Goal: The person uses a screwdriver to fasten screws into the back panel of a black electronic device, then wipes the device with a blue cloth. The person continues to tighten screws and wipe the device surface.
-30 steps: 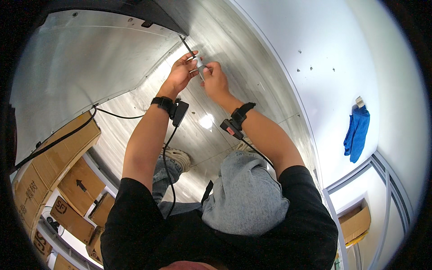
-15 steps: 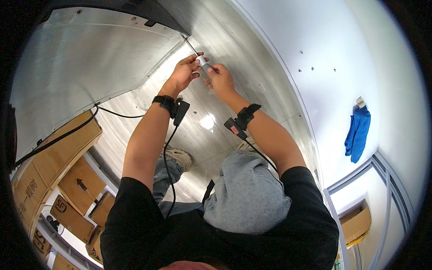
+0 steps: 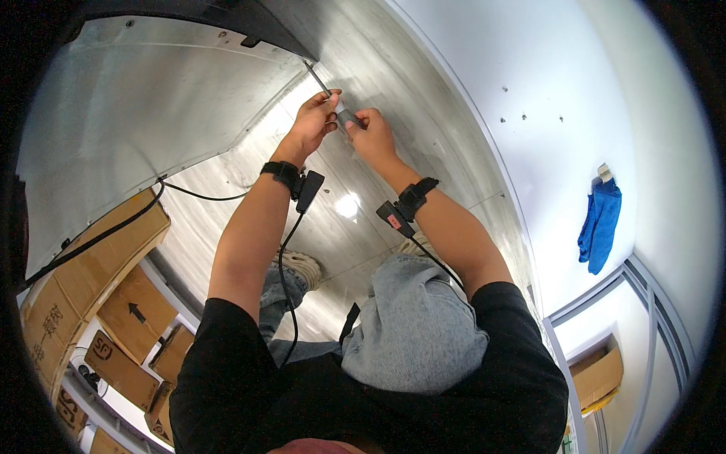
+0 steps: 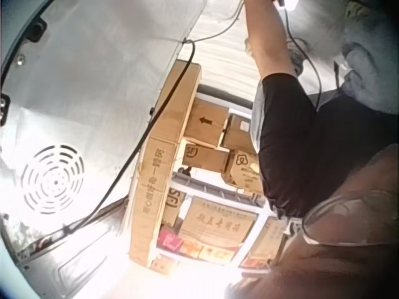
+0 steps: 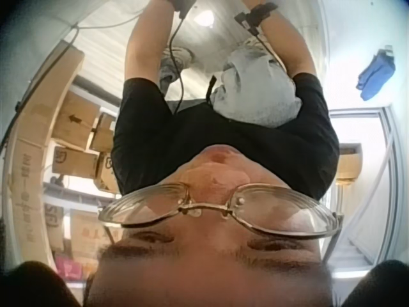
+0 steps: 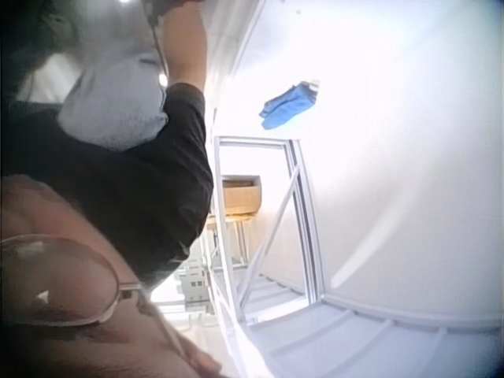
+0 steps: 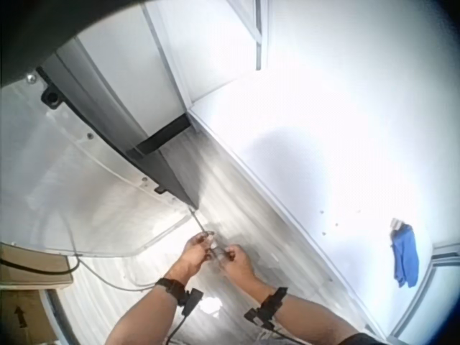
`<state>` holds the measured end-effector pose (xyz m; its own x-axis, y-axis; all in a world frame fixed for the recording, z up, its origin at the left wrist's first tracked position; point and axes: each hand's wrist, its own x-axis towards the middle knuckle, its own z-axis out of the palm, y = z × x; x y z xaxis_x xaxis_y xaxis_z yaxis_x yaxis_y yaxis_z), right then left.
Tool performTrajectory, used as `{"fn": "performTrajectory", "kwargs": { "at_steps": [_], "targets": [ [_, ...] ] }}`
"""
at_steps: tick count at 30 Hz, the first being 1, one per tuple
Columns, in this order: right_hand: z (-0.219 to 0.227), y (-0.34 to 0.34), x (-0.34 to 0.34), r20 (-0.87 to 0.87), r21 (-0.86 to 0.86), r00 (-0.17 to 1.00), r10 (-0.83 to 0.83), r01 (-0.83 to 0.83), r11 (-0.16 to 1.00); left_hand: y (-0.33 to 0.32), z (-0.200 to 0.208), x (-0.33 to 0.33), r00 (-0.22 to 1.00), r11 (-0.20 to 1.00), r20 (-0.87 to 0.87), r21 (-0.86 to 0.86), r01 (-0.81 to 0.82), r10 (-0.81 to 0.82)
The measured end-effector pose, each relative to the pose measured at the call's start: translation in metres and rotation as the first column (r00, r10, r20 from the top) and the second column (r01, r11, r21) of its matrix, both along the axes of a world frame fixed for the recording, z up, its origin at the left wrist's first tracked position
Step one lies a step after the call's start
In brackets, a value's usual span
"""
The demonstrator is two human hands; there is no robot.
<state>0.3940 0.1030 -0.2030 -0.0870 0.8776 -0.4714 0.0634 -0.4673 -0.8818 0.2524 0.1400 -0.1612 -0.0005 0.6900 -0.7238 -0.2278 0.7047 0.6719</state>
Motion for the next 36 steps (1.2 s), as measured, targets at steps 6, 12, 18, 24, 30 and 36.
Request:
{"fn": "performTrajectory", "kwargs": {
  "at_steps": [6,12,18,24,30,36],
  "targets": [
    [0.024,0.015,0.008,-0.272,-0.345,0.962,-0.019,-0.079,0.935,0.004,0.006,-0.008,0.988,0.999,0.153,0.043,0.021,-0.027],
    [0.0,-0.004,-0.012,0.205,0.179,0.976,-0.079,0.042,0.983,0.007,-0.002,-0.004,1.0,0.999,-0.009,0.023,0.03,-0.03],
    [0.034,0.012,0.001,-0.267,-0.524,0.948,-0.173,0.008,0.852,0.003,0.011,-0.003,0.999,0.999,-0.03,-0.034,0.014,-0.015],
    [0.051,0.013,-0.001,-0.03,-0.281,0.998,0.046,-0.053,0.958,0.006,0.012,-0.008,0.998,0.997,0.007,0.022,0.069,-0.07],
    [0.042,0.011,0.006,-0.281,-0.374,0.957,-0.073,-0.039,0.926,0.003,0.013,-0.003,0.998,1.0,-0.048,-0.004,0.031,-0.031],
    [0.031,0.003,0.034,-0.437,-0.366,0.897,0.063,-0.242,0.899,0.003,0.022,0.005,0.999,0.999,0.013,0.01,0.03,-0.03]
  ]
}}
